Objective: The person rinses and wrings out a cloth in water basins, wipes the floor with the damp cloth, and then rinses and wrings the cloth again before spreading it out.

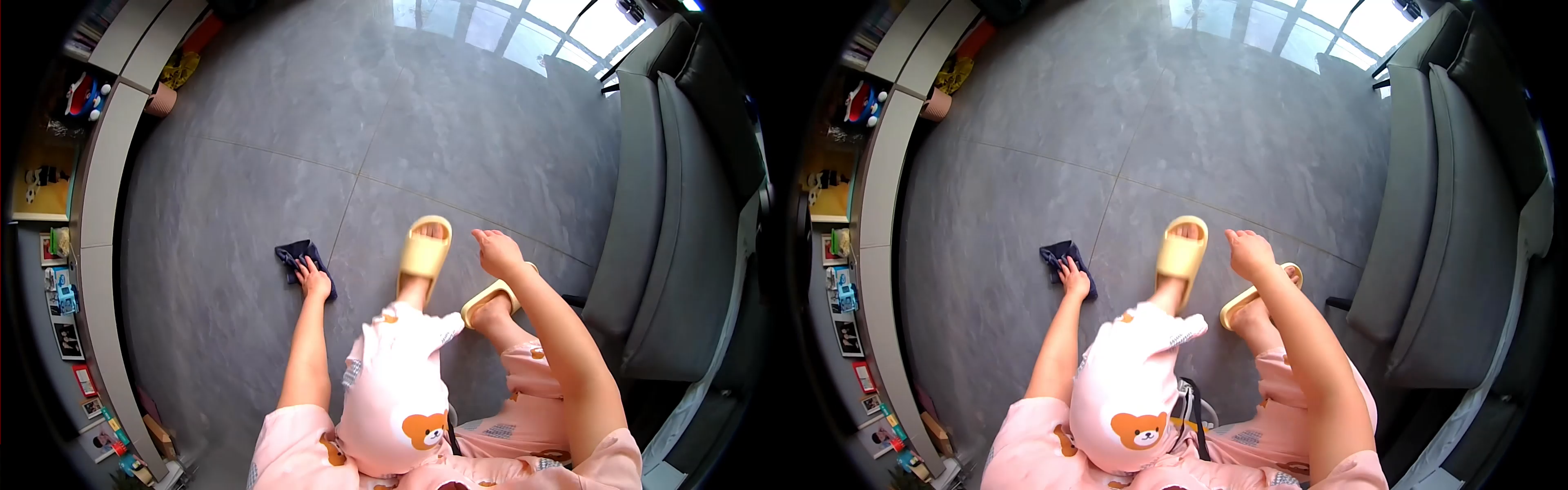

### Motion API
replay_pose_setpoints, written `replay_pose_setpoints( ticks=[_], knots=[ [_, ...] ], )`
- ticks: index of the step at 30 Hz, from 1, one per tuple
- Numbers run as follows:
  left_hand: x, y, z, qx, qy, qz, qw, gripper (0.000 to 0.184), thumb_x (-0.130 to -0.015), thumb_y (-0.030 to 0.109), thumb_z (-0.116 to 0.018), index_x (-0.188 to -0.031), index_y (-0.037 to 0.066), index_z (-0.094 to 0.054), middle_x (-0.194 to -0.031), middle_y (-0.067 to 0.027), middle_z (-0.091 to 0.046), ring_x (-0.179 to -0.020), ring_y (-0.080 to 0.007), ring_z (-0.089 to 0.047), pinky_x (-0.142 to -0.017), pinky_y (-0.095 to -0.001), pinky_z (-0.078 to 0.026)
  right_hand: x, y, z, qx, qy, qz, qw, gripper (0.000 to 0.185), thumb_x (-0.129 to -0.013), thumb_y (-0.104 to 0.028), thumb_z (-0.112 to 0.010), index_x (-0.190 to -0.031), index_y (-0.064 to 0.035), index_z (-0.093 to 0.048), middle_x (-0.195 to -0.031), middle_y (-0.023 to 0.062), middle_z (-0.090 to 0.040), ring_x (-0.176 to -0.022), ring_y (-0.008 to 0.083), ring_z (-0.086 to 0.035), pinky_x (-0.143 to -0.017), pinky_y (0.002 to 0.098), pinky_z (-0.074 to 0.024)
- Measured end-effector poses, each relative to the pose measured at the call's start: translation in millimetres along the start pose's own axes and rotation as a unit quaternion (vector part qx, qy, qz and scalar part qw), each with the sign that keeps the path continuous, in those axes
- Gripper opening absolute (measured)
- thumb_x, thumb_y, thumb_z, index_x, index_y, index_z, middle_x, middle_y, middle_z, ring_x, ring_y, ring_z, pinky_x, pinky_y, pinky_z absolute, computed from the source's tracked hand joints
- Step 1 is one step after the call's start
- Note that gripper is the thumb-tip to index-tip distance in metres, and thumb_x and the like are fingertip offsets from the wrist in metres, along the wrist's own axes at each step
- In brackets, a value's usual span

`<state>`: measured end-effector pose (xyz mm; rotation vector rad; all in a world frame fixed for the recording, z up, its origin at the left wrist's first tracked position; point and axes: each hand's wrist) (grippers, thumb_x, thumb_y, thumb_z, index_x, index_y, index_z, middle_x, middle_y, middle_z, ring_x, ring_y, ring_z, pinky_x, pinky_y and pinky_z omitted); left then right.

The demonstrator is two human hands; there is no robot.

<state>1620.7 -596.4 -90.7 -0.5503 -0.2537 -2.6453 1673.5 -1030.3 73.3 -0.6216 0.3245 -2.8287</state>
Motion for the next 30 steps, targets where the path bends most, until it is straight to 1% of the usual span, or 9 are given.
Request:
replay_pose_setpoints(
  ticks=[1, 3, 7, 12, 19, 21, 23, 25, 30],
  knots=[
    [3.6, 4.3, -0.4, -0.010, 0.019, -0.008, 1.000, 0.060, -0.084, 0.017, -0.042, -0.139, 0.003, -0.021, -0.145, -0.0259, -0.013, -0.133, -0.0427, -0.014, -0.110, -0.0435, -0.015, -3.3, 6.2, 1.9, 0.011, 0.006, 0.009, 1.000, 0.027, -0.075, -0.004, -0.051, -0.101, -0.0060, -0.053, -0.095, 0.0095, -0.061, -0.098, 0.0260, -0.056, -0.081, 0.0363, -0.0477],
    [22.4, 6.7, -6.5, -0.015, 0.061, -0.143, 0.988, 0.060, -0.081, 0.015, -0.046, -0.137, 0.007, -0.029, -0.146, -0.0182, -0.018, -0.132, -0.0424, -0.017, -0.107, -0.0487, -0.021, -12.5, 18.7, 4.6, 0.016, -0.049, -0.041, 0.998, 0.028, -0.075, -0.005, -0.051, -0.102, -0.0070, -0.053, -0.096, 0.0089, -0.061, -0.099, 0.0260, -0.056, -0.082, 0.0363, -0.0474],
    [47.4, 29.0, 3.4, -0.069, -0.030, -0.413, 0.908, 0.066, -0.074, 0.018, -0.055, -0.137, 0.018, -0.034, -0.147, -0.0071, -0.021, -0.134, -0.0370, -0.017, -0.106, -0.0511, -0.020, -42.4, 35.6, 7.7, 0.017, -0.087, -0.083, 0.993, 0.027, -0.077, -0.005, -0.048, -0.103, -0.0068, -0.053, -0.096, 0.0092, -0.061, -0.099, 0.0267, -0.055, -0.082, 0.0360, -0.0467],
    [-13.6, 53.7, 28.0, -0.099, -0.033, -0.517, 0.850, 0.069, -0.066, 0.021, -0.057, -0.133, 0.025, -0.041, -0.143, 0.0013, -0.031, -0.135, -0.0272, -0.018, -0.107, -0.0452, -0.018, -77.3, 48.4, 2.1, 0.010, -0.076, -0.033, 0.997, 0.031, -0.077, -0.003, -0.046, -0.107, -0.0071, -0.054, -0.097, 0.0095, -0.061, -0.100, 0.0267, -0.055, -0.083, 0.0358, -0.0465],
    [-155.1, 179.6, 82.7, -0.086, -0.013, -0.626, 0.775, 0.061, -0.068, 0.017, -0.053, -0.128, 0.028, -0.047, -0.142, 0.0001, -0.034, -0.135, -0.0272, -0.019, -0.108, -0.0459, -0.019, -95.8, 64.2, -9.1, -0.002, -0.155, 0.013, 0.988, 0.033, -0.076, -0.004, -0.049, -0.108, -0.0072, -0.054, -0.097, 0.0089, -0.062, -0.100, 0.0260, -0.056, -0.082, 0.0359, -0.0468],
    [-188.9, 220.1, 85.5, -0.096, -0.007, -0.612, 0.785, 0.060, -0.071, 0.018, -0.052, -0.130, 0.027, -0.045, -0.142, -0.0009, -0.033, -0.135, -0.0280, -0.018, -0.108, -0.0459, -0.018, -102.8, 75.6, -12.1, -0.004, -0.159, 0.018, 0.987, 0.032, -0.075, -0.004, -0.049, -0.107, -0.0068, -0.054, -0.098, 0.0088, -0.062, -0.100, 0.0260, -0.056, -0.082, 0.0359, -0.0467],
    [-213.3, 264.0, 89.4, -0.117, 0.041, -0.507, 0.853, 0.061, -0.075, 0.018, -0.048, -0.135, 0.024, -0.037, -0.144, -0.0051, -0.029, -0.134, -0.0314, -0.020, -0.107, -0.0472, -0.021, -102.5, 84.4, -16.3, -0.016, -0.154, 0.020, 0.988, 0.032, -0.075, -0.004, -0.050, -0.107, -0.0065, -0.054, -0.098, 0.0089, -0.061, -0.100, 0.0261, -0.056, -0.082, 0.0361, -0.0468],
    [-232.1, 295.3, 80.0, -0.033, 0.129, -0.393, 0.910, 0.061, -0.076, 0.018, -0.046, -0.136, 0.019, -0.035, -0.143, -0.0066, -0.029, -0.133, -0.0330, -0.022, -0.106, -0.0477, -0.022, -103.4, 94.7, -15.2, -0.032, -0.128, 0.016, 0.991, 0.033, -0.076, -0.004, -0.050, -0.108, -0.0061, -0.053, -0.098, 0.0093, -0.061, -0.100, 0.0265, -0.055, -0.081, 0.0365, -0.0470],
    [-174.4, 304.3, 27.6, 0.023, 0.284, -0.115, 0.952, 0.058, -0.080, 0.020, -0.042, -0.136, 0.006, -0.032, -0.140, -0.0205, -0.030, -0.127, -0.0431, -0.027, -0.102, -0.0501, -0.024, -73.9, 112.8, -8.5, -0.135, -0.063, -0.020, 0.989, 0.036, -0.076, -0.004, -0.050, -0.112, -0.0047, -0.052, -0.097, 0.0108, -0.061, -0.100, 0.0283, -0.055, -0.082, 0.0378, -0.0466]
  ],
)
Point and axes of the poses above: each hand's wrist, its own x-axis away from the middle knuckle, its own z-axis out of the back of the hand, y = z × x
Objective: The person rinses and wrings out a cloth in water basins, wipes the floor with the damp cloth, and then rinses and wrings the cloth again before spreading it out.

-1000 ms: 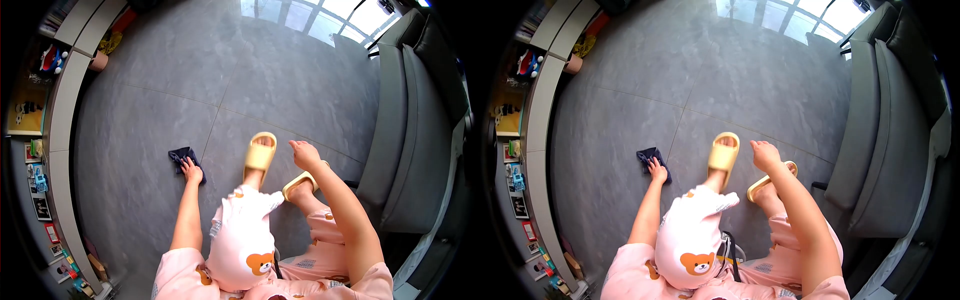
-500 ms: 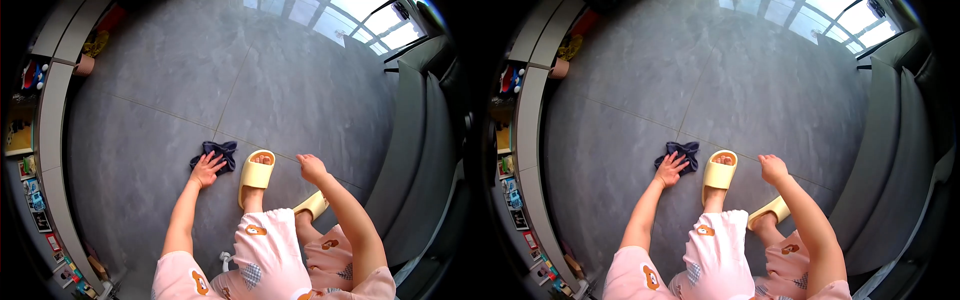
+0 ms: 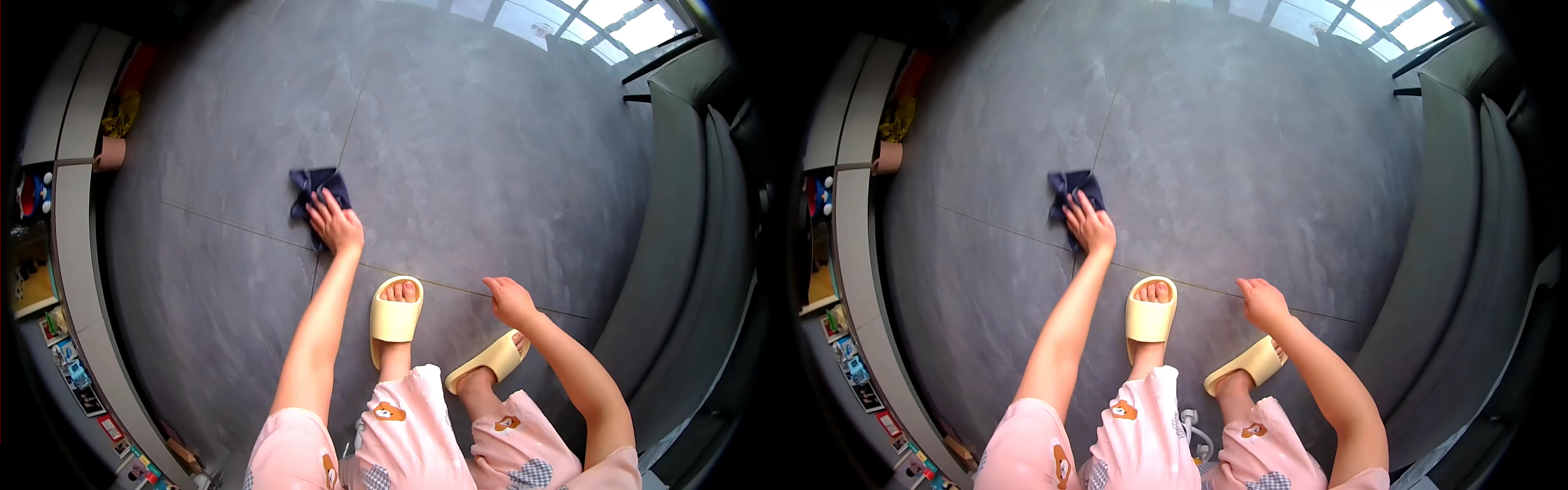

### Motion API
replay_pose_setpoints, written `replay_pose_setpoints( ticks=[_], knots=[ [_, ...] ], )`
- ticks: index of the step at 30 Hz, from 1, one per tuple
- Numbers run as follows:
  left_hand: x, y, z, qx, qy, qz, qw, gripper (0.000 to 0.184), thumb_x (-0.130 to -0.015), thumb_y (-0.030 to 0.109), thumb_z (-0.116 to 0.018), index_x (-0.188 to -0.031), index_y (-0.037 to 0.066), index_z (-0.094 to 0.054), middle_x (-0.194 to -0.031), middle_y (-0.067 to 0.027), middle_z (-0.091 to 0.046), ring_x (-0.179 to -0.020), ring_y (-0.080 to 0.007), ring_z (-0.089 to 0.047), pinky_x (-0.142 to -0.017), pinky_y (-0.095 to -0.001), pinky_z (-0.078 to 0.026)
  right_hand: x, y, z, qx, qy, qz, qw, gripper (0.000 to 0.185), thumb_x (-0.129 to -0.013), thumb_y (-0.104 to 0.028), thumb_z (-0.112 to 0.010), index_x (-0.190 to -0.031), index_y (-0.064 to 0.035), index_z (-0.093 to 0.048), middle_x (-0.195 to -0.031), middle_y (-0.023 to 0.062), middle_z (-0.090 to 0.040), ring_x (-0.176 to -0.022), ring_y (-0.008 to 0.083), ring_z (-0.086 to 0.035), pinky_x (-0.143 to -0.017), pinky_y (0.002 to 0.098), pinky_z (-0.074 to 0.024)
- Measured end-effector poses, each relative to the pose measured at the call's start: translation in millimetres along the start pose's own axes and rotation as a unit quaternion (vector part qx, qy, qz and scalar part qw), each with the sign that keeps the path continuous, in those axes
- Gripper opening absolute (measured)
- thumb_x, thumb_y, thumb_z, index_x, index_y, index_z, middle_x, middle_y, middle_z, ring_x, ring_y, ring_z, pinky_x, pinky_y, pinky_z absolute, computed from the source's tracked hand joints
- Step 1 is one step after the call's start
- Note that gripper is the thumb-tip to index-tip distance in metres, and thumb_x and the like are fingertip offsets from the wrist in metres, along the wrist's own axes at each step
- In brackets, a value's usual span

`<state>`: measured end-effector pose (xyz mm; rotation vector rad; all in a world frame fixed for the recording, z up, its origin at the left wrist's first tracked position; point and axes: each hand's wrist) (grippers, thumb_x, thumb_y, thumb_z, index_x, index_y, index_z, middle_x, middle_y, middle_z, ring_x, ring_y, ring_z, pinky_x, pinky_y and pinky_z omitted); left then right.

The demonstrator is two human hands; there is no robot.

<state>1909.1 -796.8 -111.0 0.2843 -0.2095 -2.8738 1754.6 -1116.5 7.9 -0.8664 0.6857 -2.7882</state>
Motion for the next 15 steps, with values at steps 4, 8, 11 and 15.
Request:
replay_pose_setpoints(
  ticks=[4, 8, 11, 15],
  knots=[
    [76.5, 22.4, 18.3, 0.005, -0.088, 0.055, 0.995, 0.061, -0.080, 0.021, -0.043, -0.137, 0.004, -0.028, -0.144, -0.0221, -0.021, -0.129, -0.0465, -0.020, -0.101, -0.0556, -0.022, 31.8, 26.9, -37.5, -0.067, 0.080, -0.067, 0.992, 0.036, -0.074, -0.001, -0.050, -0.110, -0.0033, -0.053, -0.096, 0.0116, -0.060, -0.098, 0.0294, -0.055, -0.083, 0.0382, -0.0453],
    [117.5, 94.4, 47.1, 0.082, -0.247, -0.288, 0.922, 0.062, -0.074, 0.018, -0.050, -0.133, 0.005, -0.036, -0.145, -0.0166, -0.020, -0.132, -0.0413, -0.019, -0.103, -0.0529, -0.022, 37.7, 36.3, -65.4, -0.143, 0.169, -0.101, 0.970, 0.031, -0.073, 0.001, -0.049, -0.103, -0.0024, -0.055, -0.094, 0.0133, -0.060, -0.093, 0.0310, -0.055, -0.082, 0.0398, -0.0446],
    [151.0, 152.8, 51.1, 0.201, -0.357, -0.491, 0.769, 0.059, -0.074, 0.025, -0.057, -0.130, 0.008, -0.044, -0.143, -0.0104, -0.028, -0.135, -0.0311, -0.018, -0.108, -0.0472, -0.018, 34.2, 33.8, -74.1, -0.201, 0.221, -0.145, 0.943, 0.029, -0.073, 0.000, -0.049, -0.102, -0.0020, -0.055, -0.093, 0.0142, -0.060, -0.092, 0.0324, -0.055, -0.082, 0.0405, -0.0442],
    [163.2, 192.6, 26.1, 0.187, -0.349, -0.665, 0.633, 0.056, -0.074, 0.026, -0.057, -0.127, 0.010, -0.048, -0.136, -0.0064, -0.040, -0.135, -0.0261, -0.019, -0.110, -0.0439, -0.015, 39.5, 48.8, -81.8, -0.218, 0.227, -0.300, 0.901, 0.022, -0.075, -0.003, -0.048, -0.095, -0.0025, -0.057, -0.094, 0.0155, -0.061, -0.088, 0.0336, -0.056, -0.079, 0.0410, -0.0453]
  ],
)
Point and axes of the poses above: each hand's wrist, its own x-axis away from the middle knuckle, its own z-axis out of the back of the hand, y = z × x
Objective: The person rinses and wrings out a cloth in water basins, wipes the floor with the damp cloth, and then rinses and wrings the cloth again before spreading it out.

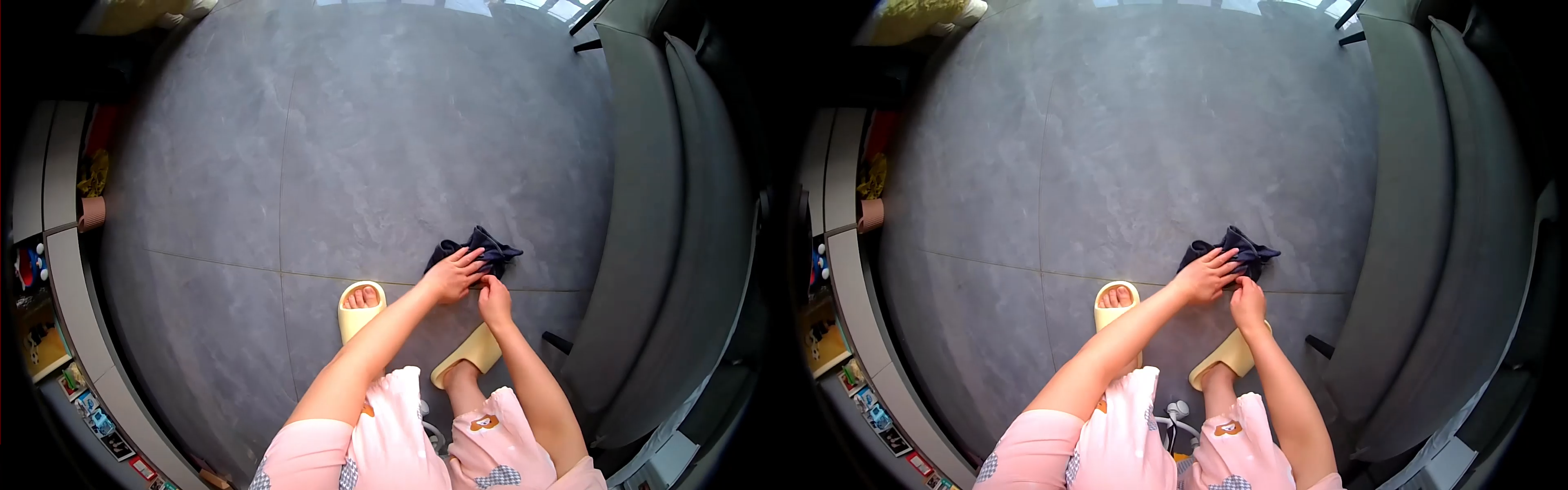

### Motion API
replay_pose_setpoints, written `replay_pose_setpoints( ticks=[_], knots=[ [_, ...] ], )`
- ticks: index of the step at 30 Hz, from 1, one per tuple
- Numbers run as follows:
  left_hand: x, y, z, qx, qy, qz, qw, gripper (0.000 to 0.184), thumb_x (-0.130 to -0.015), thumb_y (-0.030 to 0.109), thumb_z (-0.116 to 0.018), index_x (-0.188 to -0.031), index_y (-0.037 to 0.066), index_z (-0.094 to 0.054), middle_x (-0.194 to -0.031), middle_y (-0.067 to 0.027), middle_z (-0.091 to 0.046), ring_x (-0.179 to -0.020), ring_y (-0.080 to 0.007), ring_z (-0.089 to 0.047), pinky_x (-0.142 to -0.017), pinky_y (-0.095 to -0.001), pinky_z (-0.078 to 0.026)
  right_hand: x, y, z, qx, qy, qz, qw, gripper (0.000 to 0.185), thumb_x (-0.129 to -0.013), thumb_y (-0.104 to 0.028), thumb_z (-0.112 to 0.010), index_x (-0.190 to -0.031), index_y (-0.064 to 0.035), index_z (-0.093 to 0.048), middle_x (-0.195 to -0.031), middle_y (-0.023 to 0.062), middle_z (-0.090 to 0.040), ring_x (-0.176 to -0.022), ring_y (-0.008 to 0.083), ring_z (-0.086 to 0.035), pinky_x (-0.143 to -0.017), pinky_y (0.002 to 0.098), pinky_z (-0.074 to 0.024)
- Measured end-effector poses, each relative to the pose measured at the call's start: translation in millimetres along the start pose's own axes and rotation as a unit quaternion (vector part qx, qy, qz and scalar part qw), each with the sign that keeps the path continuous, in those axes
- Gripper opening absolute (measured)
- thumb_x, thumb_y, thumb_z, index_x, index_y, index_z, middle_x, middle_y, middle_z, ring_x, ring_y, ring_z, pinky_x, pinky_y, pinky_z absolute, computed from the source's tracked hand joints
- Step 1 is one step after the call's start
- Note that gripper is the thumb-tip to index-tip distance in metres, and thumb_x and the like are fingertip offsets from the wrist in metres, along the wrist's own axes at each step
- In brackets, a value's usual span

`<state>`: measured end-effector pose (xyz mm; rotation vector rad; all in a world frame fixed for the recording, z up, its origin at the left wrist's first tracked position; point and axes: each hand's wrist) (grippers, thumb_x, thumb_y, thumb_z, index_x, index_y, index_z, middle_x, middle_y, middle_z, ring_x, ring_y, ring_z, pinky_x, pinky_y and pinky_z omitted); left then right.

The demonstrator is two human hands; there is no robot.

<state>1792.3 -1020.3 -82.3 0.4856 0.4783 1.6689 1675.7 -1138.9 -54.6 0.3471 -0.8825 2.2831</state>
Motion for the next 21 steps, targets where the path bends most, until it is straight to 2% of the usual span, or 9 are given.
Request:
replay_pose_setpoints(
  ticks=[2, 6, 9, 12, 13, 16, 17, 20, 21],
  knots=[
    [2.9, -24.3, 12.2, 0.001, 0.032, 0.002, 0.999, 0.060, -0.072, 0.027, -0.059, -0.129, 0.014, -0.047, -0.134, -0.0060, -0.042, -0.135, -0.0257, -0.021, -0.109, -0.0437, -0.016, 0.5, 2.9, 12.2, 0.000, 0.046, 0.038, 0.998, 0.022, -0.075, -0.002, -0.048, -0.095, -0.0029, -0.057, -0.094, 0.0150, -0.061, -0.088, 0.0334, -0.056, -0.078, 0.0401, -0.0453],
    [46.7, -95.6, 57.4, -0.093, 0.146, 0.212, 0.962, 0.063, -0.070, 0.019, -0.056, -0.131, 0.015, -0.044, -0.131, -0.0103, -0.043, -0.133, -0.0298, -0.024, -0.106, -0.0470, -0.021, -1.0, 0.9, 25.4, 0.081, 0.070, 0.090, 0.990, 0.039, -0.077, -0.002, -0.049, -0.115, -0.0015, -0.050, -0.126, 0.0131, -0.046, -0.113, 0.0316, -0.046, -0.091, 0.0384, -0.0408],
    [112.1, -153.2, 82.3, -0.176, 0.150, 0.383, 0.894, 0.066, -0.076, 0.020, -0.048, -0.139, 0.014, -0.030, -0.140, -0.0114, -0.032, -0.133, -0.0342, -0.022, -0.105, -0.0488, -0.021, -3.3, 4.4, 20.8, 0.165, 0.023, 0.164, 0.972, 0.048, -0.079, -0.008, -0.051, -0.127, -0.0034, -0.043, -0.138, 0.0122, -0.035, -0.126, 0.0291, -0.036, -0.100, 0.0397, -0.0340],
    [196.6, -209.1, 94.2, -0.210, 0.223, 0.480, 0.822, 0.062, -0.079, 0.019, -0.045, -0.139, 0.012, -0.029, -0.143, -0.0115, -0.029, -0.131, -0.0375, -0.024, -0.104, -0.0482, -0.024, -1.7, -18.1, 23.1, 0.249, -0.080, 0.265, 0.928, 0.054, -0.081, -0.015, -0.052, -0.133, -0.0050, -0.037, -0.143, 0.0120, -0.029, -0.131, 0.0268, -0.030, -0.105, 0.0414, -0.0263],
    [223.5, -226.5, 93.3, -0.208, 0.236, 0.512, 0.800, 0.060, -0.081, 0.020, -0.043, -0.139, 0.011, -0.029, -0.143, -0.0130, -0.027, -0.130, -0.0390, -0.024, -0.104, -0.0484, -0.024, 0.6, -17.1, 19.4, 0.253, -0.112, 0.268, 0.923, 0.058, -0.082, -0.019, -0.051, -0.136, -0.0060, -0.032, -0.145, 0.0112, -0.025, -0.133, 0.0250, -0.027, -0.108, 0.0417, -0.0205],
    [235.5, -233.7, 77.5, -0.244, 0.266, 0.560, 0.745, 0.057, -0.085, 0.022, -0.041, -0.139, 0.009, -0.028, -0.144, -0.0185, -0.024, -0.129, -0.0422, -0.023, -0.104, -0.0496, -0.023, 2.2, -19.0, 10.1, 0.235, -0.111, 0.247, 0.934, 0.057, -0.083, -0.019, -0.051, -0.135, -0.0056, -0.033, -0.145, 0.0101, -0.025, -0.133, 0.0244, -0.026, -0.108, 0.0409, -0.0211],
    [222.6, -218.2, 65.8, -0.264, 0.260, 0.547, 0.750, 0.057, -0.084, 0.022, -0.041, -0.138, 0.005, -0.028, -0.144, -0.0210, -0.021, -0.129, -0.0432, -0.022, -0.104, -0.0499, -0.023, 2.5, -19.1, 9.3, 0.212, -0.046, 0.283, 0.934, 0.047, -0.079, -0.014, -0.054, -0.124, -0.0054, -0.047, -0.136, 0.0109, -0.039, -0.125, 0.0255, -0.038, -0.104, 0.0398, -0.0294],
    [147.9, -119.9, 58.3, -0.188, 0.184, 0.389, 0.883, 0.061, -0.078, 0.020, -0.044, -0.136, 0.002, -0.031, -0.146, -0.0175, -0.020, -0.132, -0.0414, -0.018, -0.104, -0.0519, -0.020, 14.2, -10.7, 15.2, 0.083, -0.004, 0.368, 0.926, 0.032, -0.072, -0.008, -0.057, -0.104, -0.0053, -0.061, -0.116, 0.0105, -0.056, -0.108, 0.0260, -0.052, -0.093, 0.0376, -0.0414],
    [122.7, -89.0, 47.8, -0.157, 0.116, 0.352, 0.915, 0.062, -0.075, 0.020, -0.047, -0.134, 0.003, -0.035, -0.145, -0.0165, -0.023, -0.133, -0.0400, -0.019, -0.105, -0.0508, -0.019, 18.5, -18.4, 20.1, 0.033, 0.030, 0.393, 0.918, 0.019, -0.066, -0.005, -0.059, -0.084, -0.0048, -0.063, -0.096, 0.0080, -0.061, -0.090, 0.0254, -0.058, -0.082, 0.0366, -0.0477]
  ],
)
Point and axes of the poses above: each hand's wrist, its own x-axis away from the middle knuckle, its own z-axis out of the back of the hand, y = z × x
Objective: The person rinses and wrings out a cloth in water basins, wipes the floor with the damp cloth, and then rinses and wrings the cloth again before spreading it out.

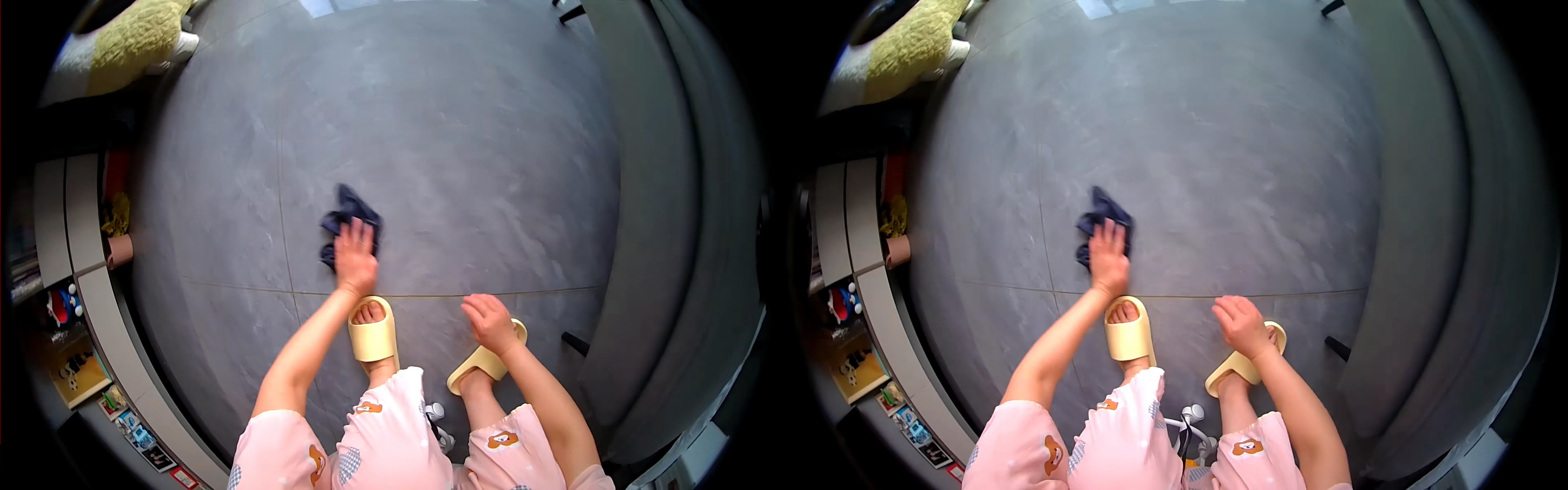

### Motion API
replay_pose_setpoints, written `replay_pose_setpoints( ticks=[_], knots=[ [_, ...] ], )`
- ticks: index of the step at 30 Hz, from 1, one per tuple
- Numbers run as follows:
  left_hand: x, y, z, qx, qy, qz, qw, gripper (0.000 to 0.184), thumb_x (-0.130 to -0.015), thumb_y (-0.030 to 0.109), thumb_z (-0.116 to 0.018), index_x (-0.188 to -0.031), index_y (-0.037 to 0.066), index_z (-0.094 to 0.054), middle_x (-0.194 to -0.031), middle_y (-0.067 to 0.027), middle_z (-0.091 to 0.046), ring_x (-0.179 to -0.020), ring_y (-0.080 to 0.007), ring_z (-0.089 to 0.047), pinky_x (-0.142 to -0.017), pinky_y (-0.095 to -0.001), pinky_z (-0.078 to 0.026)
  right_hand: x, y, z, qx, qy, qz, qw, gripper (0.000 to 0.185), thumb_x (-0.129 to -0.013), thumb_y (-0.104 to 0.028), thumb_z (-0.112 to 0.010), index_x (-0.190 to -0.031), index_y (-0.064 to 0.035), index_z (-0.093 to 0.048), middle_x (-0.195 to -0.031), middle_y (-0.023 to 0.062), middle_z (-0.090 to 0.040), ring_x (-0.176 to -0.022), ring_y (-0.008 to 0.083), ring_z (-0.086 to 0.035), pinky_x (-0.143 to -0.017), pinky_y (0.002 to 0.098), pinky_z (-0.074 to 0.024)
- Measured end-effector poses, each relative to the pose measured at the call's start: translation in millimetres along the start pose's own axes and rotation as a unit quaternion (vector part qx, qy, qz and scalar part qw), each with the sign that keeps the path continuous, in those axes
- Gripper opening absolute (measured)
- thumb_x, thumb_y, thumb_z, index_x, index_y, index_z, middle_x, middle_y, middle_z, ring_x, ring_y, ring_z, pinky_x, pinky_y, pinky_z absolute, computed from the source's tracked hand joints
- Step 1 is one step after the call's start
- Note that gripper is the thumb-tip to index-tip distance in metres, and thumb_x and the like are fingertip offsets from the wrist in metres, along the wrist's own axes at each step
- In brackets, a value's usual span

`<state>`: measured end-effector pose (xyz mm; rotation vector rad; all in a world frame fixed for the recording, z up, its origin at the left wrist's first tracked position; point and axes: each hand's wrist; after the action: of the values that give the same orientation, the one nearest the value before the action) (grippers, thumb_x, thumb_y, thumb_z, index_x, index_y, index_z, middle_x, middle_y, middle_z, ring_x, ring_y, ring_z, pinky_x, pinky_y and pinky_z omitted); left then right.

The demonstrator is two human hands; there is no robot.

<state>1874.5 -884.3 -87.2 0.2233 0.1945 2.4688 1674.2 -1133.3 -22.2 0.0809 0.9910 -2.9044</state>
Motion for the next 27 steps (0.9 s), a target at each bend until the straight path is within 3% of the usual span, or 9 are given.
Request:
replay_pose_setpoints(
  ticks=[3, 5, 8, 11, 15, 18, 22, 25, 27],
  knots=[
    [-0.6, 100.1, 4.5, 0.124, -0.126, -0.242, 0.954, 0.061, -0.073, 0.025, -0.053, -0.131, 0.008, -0.042, -0.141, -0.0124, -0.032, -0.135, -0.0325, -0.020, -0.108, -0.0464, -0.017, 23.5, -4.1, -0.3, -0.055, -0.023, 0.015, 0.998, 0.014, -0.065, -0.007, -0.060, -0.079, -0.0047, -0.060, -0.090, 0.0069, -0.060, -0.085, 0.0255, -0.058, -0.079, 0.0364, -0.0481],
    [-24.2, 135.9, -8.8, 0.121, -0.134, -0.367, 0.912, 0.066, -0.070, 0.028, -0.056, -0.132, 0.012, -0.042, -0.138, -0.0115, -0.037, -0.133, -0.0314, -0.023, -0.106, -0.0462, -0.020, 33.5, 1.4, -0.2, -0.034, -0.037, -0.015, 0.999, 0.015, -0.064, -0.008, -0.060, -0.079, -0.0058, -0.059, -0.095, 0.0076, -0.058, -0.089, 0.0258, -0.056, -0.083, 0.0369, -0.0458],
    [-85.0, 160.0, -3.7, 0.078, -0.151, -0.450, 0.877, 0.061, -0.073, 0.030, -0.058, -0.129, 0.012, -0.045, -0.133, -0.0093, -0.041, -0.134, -0.0297, -0.022, -0.107, -0.0452, -0.020, 31.9, 16.3, -1.7, 0.047, -0.031, -0.079, 0.995, 0.024, -0.065, -0.008, -0.060, -0.088, -0.0064, -0.060, -0.104, 0.0078, -0.056, -0.102, 0.0257, -0.052, -0.091, 0.0381, -0.0410],
    [-118.9, 156.2, 0.4, 0.072, -0.109, -0.423, 0.897, 0.065, -0.070, 0.024, -0.061, -0.131, 0.012, -0.042, -0.135, -0.0106, -0.039, -0.134, -0.0299, -0.021, -0.108, -0.0444, -0.020, 34.0, 18.5, -2.9, 0.066, -0.059, -0.109, 0.990, 0.033, -0.068, -0.007, -0.059, -0.101, -0.0061, -0.058, -0.112, 0.0076, -0.053, -0.113, 0.0267, -0.047, -0.098, 0.0402, -0.0360],
    [-123.2, 142.9, -7.9, 0.031, -0.002, -0.178, 0.984, 0.061, -0.079, 0.021, -0.049, -0.137, 0.010, -0.033, -0.140, -0.0143, -0.031, -0.134, -0.0344, -0.019, -0.107, -0.0460, -0.021, 39.7, 4.6, -9.4, 0.071, -0.055, -0.202, 0.975, 0.040, -0.075, -0.011, -0.055, -0.114, -0.0044, -0.052, -0.125, 0.0153, -0.047, -0.117, 0.0288, -0.045, -0.099, 0.0404, -0.0355],
    [-99.8, 146.5, -13.5, 0.016, 0.012, -0.101, 0.995, 0.061, -0.081, 0.024, -0.046, -0.137, 0.006, -0.031, -0.145, -0.0161, -0.021, -0.133, -0.0392, -0.018, -0.105, -0.0490, -0.022, 55.5, -5.5, 5.7, 0.082, -0.059, -0.298, 0.949, 0.045, -0.077, -0.012, -0.053, -0.121, -0.0025, -0.048, -0.130, 0.0170, -0.044, -0.121, 0.0299, -0.041, -0.101, 0.0407, -0.0333],
    [-29.1, 178.5, 3.3, 0.022, -0.151, -0.330, 0.932, 0.066, -0.073, 0.025, -0.055, -0.133, 0.006, -0.037, -0.141, -0.0172, -0.028, -0.132, -0.0391, -0.019, -0.104, -0.0506, -0.025, 87.7, 5.3, 0.2, 0.062, -0.103, -0.372, 0.920, 0.046, -0.079, -0.013, -0.051, -0.124, -0.0017, -0.045, -0.134, 0.0179, -0.041, -0.124, 0.0296, -0.038, -0.102, 0.0410, -0.0308],
    [-1.0, 189.0, 0.4, -0.056, -0.235, -0.564, 0.790, 0.056, -0.080, 0.023, -0.046, -0.134, 0.013, -0.039, -0.140, -0.0073, -0.034, -0.136, -0.0290, -0.019, -0.109, -0.0427, -0.019, 96.5, 8.6, 7.8, 0.034, -0.084, -0.393, 0.915, 0.043, -0.082, -0.015, -0.049, -0.122, -0.0027, -0.046, -0.132, 0.0170, -0.042, -0.124, 0.0296, -0.039, -0.102, 0.0406, -0.0313],
    [-11.5, 191.5, -2.5, -0.108, -0.260, -0.600, 0.749, 0.052, -0.083, 0.024, -0.043, -0.135, 0.016, -0.039, -0.140, -0.0033, -0.034, -0.136, -0.0267, -0.019, -0.110, -0.0396, -0.018, 101.9, 8.7, 17.8, 0.021, -0.070, -0.383, 0.921, 0.042, -0.082, -0.015, -0.047, -0.122, -0.0029, -0.046, -0.131, 0.0166, -0.043, -0.124, 0.0292, -0.038, -0.102, 0.0404, -0.0315]
  ],
)
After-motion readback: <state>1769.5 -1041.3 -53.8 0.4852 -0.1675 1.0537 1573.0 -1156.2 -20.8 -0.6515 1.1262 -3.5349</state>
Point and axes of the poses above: each hand's wrist, its own x-axis away from the middle knuckle, its own z-axis out of the back of the hand, y = z × x
